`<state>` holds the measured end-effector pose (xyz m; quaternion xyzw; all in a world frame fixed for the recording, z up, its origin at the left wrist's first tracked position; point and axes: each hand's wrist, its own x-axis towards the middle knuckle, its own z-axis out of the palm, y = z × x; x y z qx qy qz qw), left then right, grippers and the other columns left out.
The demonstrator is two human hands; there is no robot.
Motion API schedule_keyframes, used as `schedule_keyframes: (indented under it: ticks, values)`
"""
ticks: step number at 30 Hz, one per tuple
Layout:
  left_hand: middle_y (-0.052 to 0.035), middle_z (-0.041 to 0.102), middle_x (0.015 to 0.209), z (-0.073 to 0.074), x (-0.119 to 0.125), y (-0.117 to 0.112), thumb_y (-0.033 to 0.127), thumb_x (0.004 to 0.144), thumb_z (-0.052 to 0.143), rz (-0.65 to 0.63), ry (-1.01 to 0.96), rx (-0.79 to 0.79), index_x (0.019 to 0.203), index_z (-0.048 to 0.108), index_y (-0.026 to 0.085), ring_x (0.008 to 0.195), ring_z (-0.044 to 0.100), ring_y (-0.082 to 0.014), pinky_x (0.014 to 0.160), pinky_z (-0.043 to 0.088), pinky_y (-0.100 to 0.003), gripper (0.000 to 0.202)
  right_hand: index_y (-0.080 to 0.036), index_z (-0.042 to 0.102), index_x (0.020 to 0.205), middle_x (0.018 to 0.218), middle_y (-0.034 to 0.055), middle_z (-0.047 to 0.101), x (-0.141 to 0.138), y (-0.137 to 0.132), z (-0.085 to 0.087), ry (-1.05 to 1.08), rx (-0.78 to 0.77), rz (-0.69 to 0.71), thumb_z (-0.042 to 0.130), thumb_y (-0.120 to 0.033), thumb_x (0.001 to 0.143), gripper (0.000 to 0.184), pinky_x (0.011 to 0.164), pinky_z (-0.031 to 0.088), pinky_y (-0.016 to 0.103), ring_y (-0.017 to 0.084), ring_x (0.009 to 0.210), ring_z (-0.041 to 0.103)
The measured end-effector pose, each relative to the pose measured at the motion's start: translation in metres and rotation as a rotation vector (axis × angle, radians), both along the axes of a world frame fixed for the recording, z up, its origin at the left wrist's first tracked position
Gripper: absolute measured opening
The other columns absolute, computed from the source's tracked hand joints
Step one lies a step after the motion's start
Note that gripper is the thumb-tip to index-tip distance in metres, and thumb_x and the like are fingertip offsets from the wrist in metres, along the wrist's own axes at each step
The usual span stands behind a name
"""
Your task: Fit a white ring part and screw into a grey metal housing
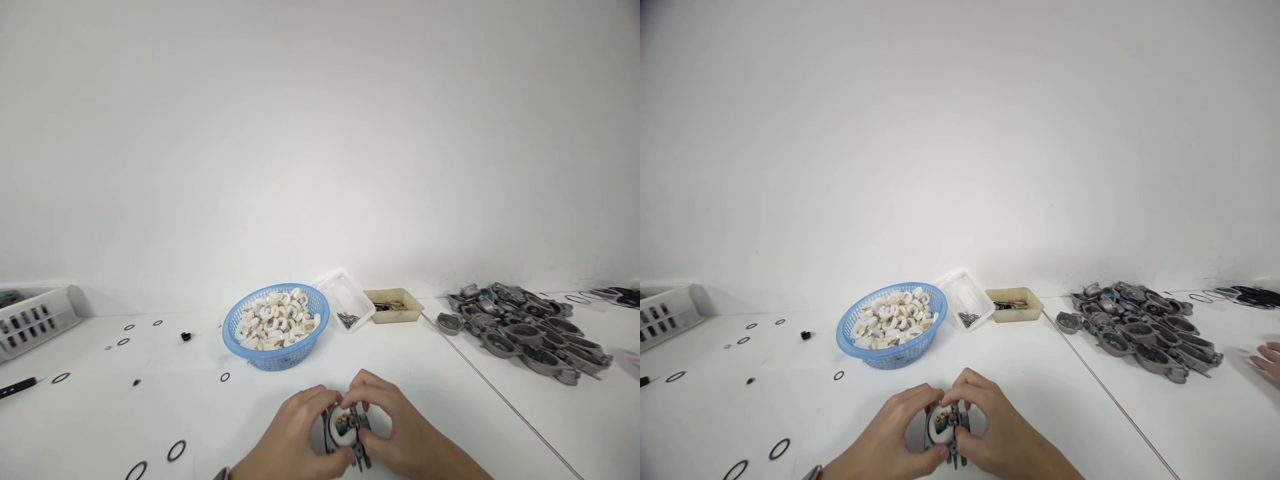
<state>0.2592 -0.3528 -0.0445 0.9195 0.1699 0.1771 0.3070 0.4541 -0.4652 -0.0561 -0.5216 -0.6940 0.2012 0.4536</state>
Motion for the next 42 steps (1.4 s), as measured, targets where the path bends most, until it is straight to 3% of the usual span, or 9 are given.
schedule_keyframes:
  ticks: [13, 26, 32, 34, 36, 39, 42]
  values:
    - [0.0013, 0.068, 0.097, -0.001, -0.001, 0.000, 0.021, 0.073, 0.076, 0.008, 0.005, 0.006, 0.101, 0.068, 0.025, 0.092, 0.062, -0.0219, 0.084, 0.045, -0.029, 0.029, -0.026, 0.072, 0.108, 0.099, 0.0012, 0.063, 0.000, -0.001, -0.001, -0.001, 0.000, -0.004, 0.056, 0.004, 0.066, 0.054, 0.083, 0.051, 0.032, 0.020, 0.090, 0.061]
    - [0.0030, 0.065, 0.091, 0.002, 0.000, 0.000, 0.020, 0.073, 0.076, -0.008, -0.009, -0.014, 0.100, 0.066, 0.025, 0.088, 0.062, -0.0206, 0.078, 0.042, -0.028, 0.029, -0.026, 0.072, 0.109, 0.099, 0.0008, 0.062, -0.001, 0.000, -0.001, -0.004, -0.001, -0.006, 0.056, 0.005, 0.066, 0.055, 0.082, 0.050, 0.032, 0.019, 0.090, 0.060]
    - [0.0028, 0.064, 0.091, 0.002, -0.001, -0.001, 0.020, 0.070, 0.075, -0.001, -0.006, -0.008, 0.097, 0.065, 0.024, 0.088, 0.061, -0.0209, 0.077, 0.042, -0.028, 0.029, -0.028, 0.066, 0.110, 0.105, -0.0002, 0.059, -0.001, -0.004, 0.006, 0.025, -0.049, 0.018, 0.053, 0.005, 0.061, 0.060, 0.091, 0.049, 0.033, 0.021, 0.099, 0.059]
    - [0.0005, 0.064, 0.095, 0.001, -0.003, 0.003, 0.021, 0.075, 0.069, 0.006, -0.042, -0.003, 0.098, 0.063, 0.024, 0.091, 0.061, -0.0223, 0.081, 0.043, -0.030, 0.023, -0.029, 0.063, 0.116, 0.115, 0.0011, 0.058, -0.002, -0.006, 0.010, 0.046, -0.087, 0.037, 0.056, 0.004, 0.061, 0.064, 0.099, 0.048, 0.035, 0.022, 0.109, 0.058]
    - [-0.0023, 0.066, 0.101, -0.001, -0.004, 0.008, 0.024, 0.088, 0.055, -0.002, -0.115, -0.021, 0.102, 0.063, 0.023, 0.095, 0.061, -0.0234, 0.086, 0.045, -0.032, 0.016, -0.030, 0.059, 0.127, 0.127, 0.0024, 0.057, -0.003, -0.007, 0.013, 0.046, -0.136, 0.066, 0.061, 0.001, 0.062, 0.072, 0.106, 0.045, 0.037, 0.024, 0.119, 0.057]
    - [-0.0038, 0.068, 0.102, -0.004, -0.006, 0.017, 0.028, 0.104, 0.033, 0.016, -0.208, -0.071, 0.103, 0.064, 0.024, 0.096, 0.063, -0.0232, 0.088, 0.046, -0.034, 0.032, -0.031, 0.056, 0.136, 0.133, 0.0034, 0.057, -0.005, -0.007, 0.010, 0.007, -0.157, 0.076, 0.068, -0.003, 0.063, 0.080, 0.109, 0.044, 0.037, 0.025, 0.123, 0.057]
    - [-0.0035, 0.069, 0.097, -0.007, -0.006, 0.024, 0.034, 0.108, 0.032, 0.046, -0.230, -0.098, 0.100, 0.065, 0.024, 0.094, 0.064, -0.0233, 0.088, 0.047, -0.033, 0.036, -0.030, 0.057, 0.138, 0.130, 0.0034, 0.060, -0.007, -0.003, 0.003, -0.033, -0.108, 0.045, 0.073, -0.006, 0.062, 0.082, 0.108, 0.045, 0.036, 0.026, 0.121, 0.058]
